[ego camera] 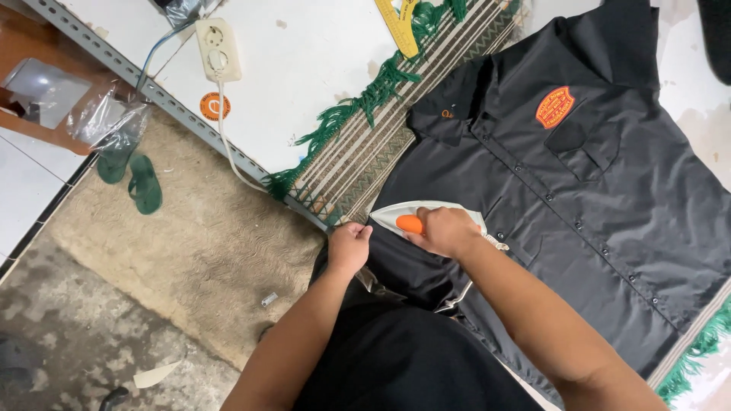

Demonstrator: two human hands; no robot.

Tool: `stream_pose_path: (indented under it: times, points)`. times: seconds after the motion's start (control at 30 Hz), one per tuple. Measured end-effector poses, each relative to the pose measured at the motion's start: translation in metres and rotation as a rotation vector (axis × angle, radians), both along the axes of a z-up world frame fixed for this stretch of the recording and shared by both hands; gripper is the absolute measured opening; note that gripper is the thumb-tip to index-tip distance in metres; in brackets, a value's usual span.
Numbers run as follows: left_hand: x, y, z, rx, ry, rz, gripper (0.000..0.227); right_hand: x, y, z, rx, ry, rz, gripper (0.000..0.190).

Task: The person is ironing a black button-down shirt on a mat on the floor, using a hand iron and a spray bottle.

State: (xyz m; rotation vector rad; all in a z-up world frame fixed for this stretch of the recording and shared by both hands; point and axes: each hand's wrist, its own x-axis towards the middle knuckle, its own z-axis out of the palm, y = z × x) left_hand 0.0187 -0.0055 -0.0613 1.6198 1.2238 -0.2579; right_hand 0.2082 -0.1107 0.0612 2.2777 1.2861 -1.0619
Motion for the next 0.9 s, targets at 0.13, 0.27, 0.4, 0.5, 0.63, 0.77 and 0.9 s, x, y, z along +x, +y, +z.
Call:
stream_pose_path:
  times: [0.13, 0.27, 0.4, 0.5, 0.63, 0.77, 0.9]
  points:
    - [0.000, 0.000, 0.005, -0.001, 0.014, 0.003, 0.035, 0.013, 0.005, -0.025, -0.002, -0.040, -0.128, 0.060]
    - [0.001, 0.001, 0.004, -0.002, 0.025, -0.004, 0.035, 0.019, 0.005, -0.036, 0.043, -0.075, -0.379, 0.065]
    - [0.001, -0.001, 0.003, -0.008, 0.031, 0.015, 0.036, 0.001, 0.004, 0.000, -0.011, 0.017, -0.056, 0.057]
    - [0.000, -0.002, 0.000, -0.001, 0.030, 0.004, 0.034, 0.016, 0.009, -0.009, -0.003, -0.080, -0.175, 0.062]
    - [-0.001, 0.000, 0.000, 0.000, 0.045, -0.005, 0.034, 0.032, 0.000, -0.045, 0.081, -0.143, -0.476, 0.067]
    - [0.003, 0.000, -0.001, -0.003, 0.064, 0.004, 0.035, 0.010, 0.002, -0.013, 0.020, -0.018, -0.216, 0.063]
    - [0.002, 0.001, 0.001, -0.005, 0.071, -0.019, 0.034, 0.011, 0.012, -0.001, -0.018, -0.028, -0.146, 0.060]
